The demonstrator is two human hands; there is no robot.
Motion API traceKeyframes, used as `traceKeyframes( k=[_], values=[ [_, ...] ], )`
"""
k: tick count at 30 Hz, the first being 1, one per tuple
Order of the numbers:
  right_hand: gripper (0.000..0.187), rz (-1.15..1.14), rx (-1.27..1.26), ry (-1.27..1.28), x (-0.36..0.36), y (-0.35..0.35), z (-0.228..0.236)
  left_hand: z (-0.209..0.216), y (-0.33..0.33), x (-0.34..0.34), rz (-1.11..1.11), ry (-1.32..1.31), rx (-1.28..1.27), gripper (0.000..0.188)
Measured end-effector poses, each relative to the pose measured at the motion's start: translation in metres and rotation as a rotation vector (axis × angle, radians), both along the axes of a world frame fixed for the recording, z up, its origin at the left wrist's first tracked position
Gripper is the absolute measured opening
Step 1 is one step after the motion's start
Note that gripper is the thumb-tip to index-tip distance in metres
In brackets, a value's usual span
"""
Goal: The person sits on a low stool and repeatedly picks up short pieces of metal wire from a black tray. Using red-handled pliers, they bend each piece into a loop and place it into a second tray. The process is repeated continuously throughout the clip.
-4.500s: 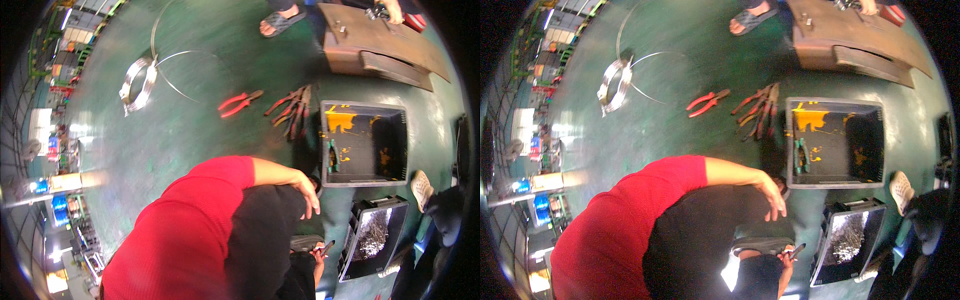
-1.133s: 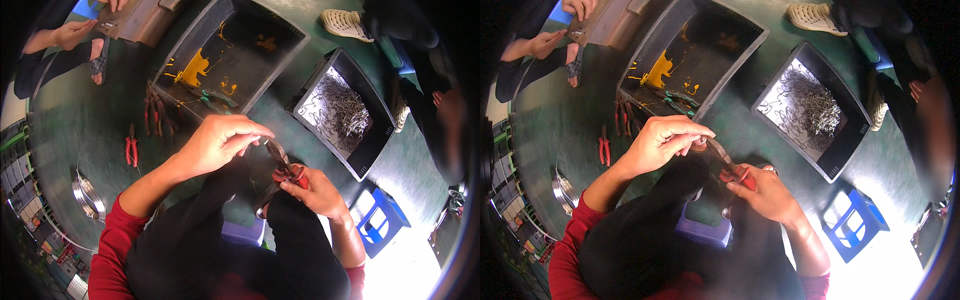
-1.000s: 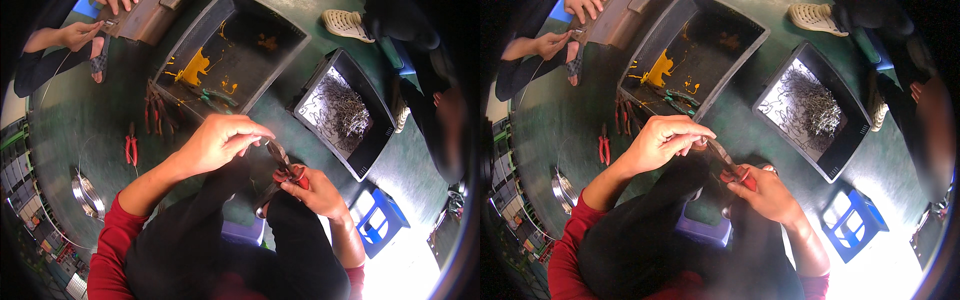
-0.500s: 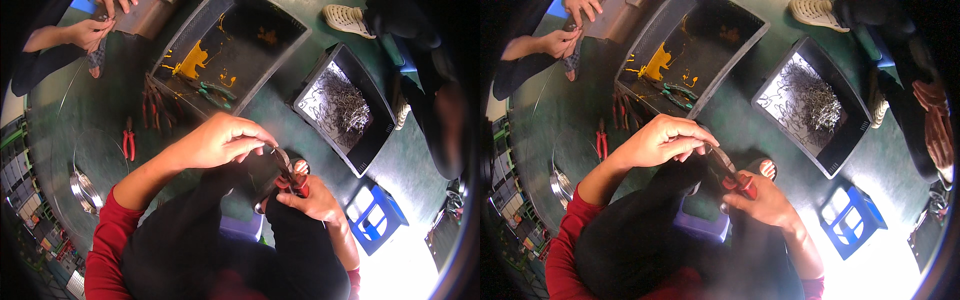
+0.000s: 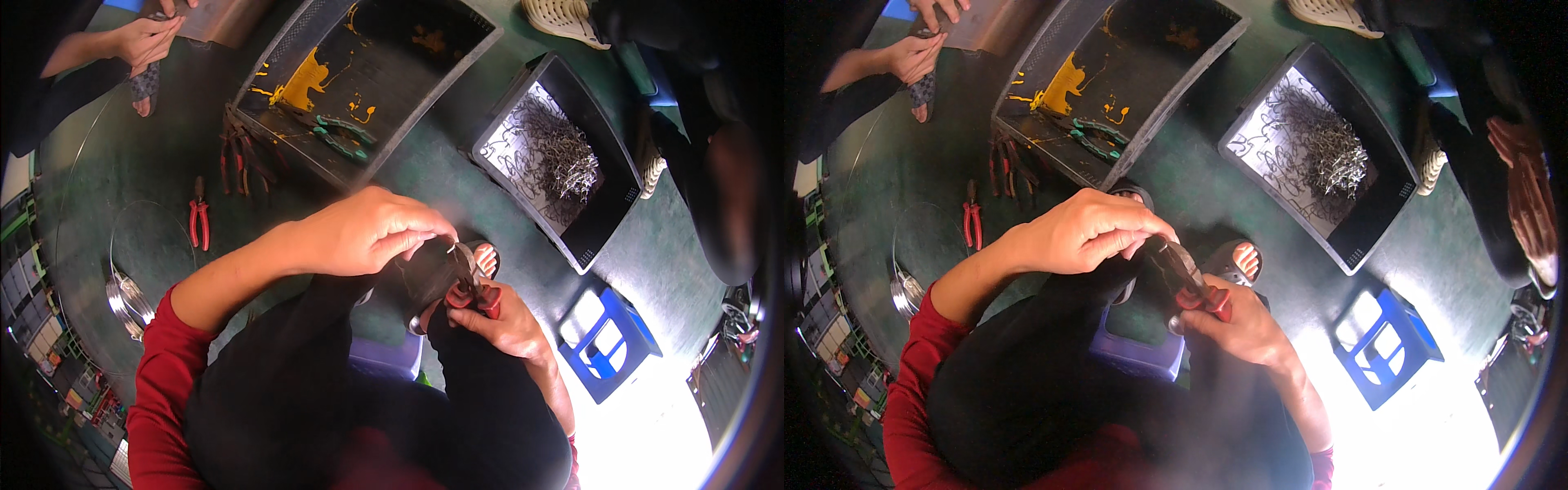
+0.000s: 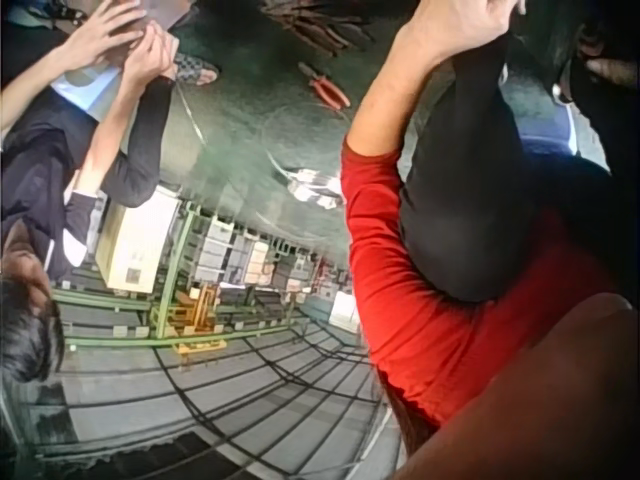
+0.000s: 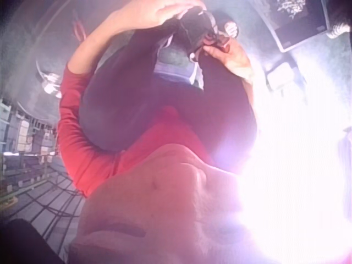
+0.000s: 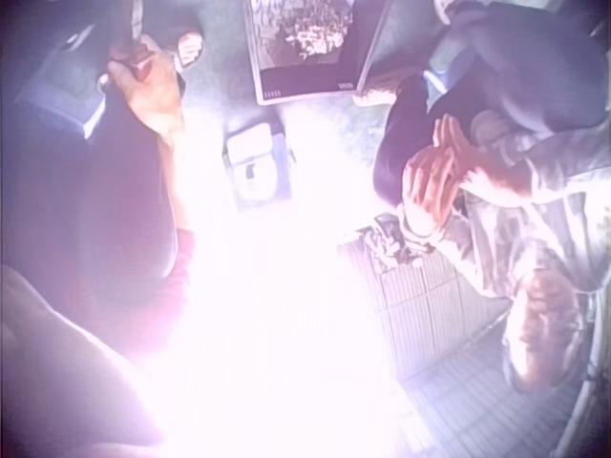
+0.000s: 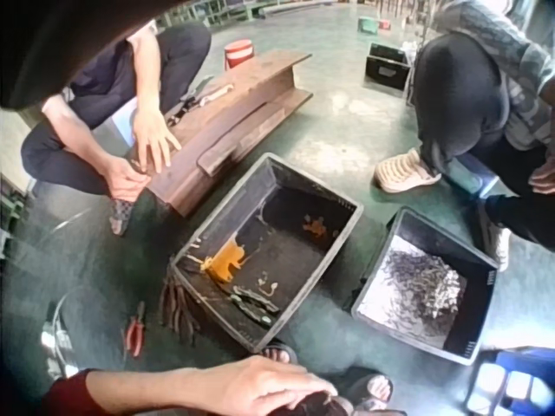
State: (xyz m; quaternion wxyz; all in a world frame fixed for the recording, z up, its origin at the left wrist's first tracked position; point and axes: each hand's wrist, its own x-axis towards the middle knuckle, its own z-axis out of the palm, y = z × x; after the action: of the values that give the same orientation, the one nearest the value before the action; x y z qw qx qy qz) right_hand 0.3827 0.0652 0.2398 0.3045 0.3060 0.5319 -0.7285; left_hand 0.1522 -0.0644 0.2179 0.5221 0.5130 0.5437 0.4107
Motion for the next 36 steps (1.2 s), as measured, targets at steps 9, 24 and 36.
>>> traceKeyframes(
  k=[9,24,36],
  values=[
    [0.028,-0.031,-0.005,0.007,0.007,-0.005,-0.008,0.005,0.001,-0.006,-0.076,-0.262,-0.281,0.032],
    [0.019,-0.033,0.299,0.061,0.011,-0.011,-0.011,0.012,-0.002,0.014,0.000,0.143,-0.009,0.018],
    [0.024,-0.037,0.445,0.040,0.006,-0.010,-0.006,0.017,-0.001,0.025,0.094,0.166,-0.028,0.018]
  ],
)
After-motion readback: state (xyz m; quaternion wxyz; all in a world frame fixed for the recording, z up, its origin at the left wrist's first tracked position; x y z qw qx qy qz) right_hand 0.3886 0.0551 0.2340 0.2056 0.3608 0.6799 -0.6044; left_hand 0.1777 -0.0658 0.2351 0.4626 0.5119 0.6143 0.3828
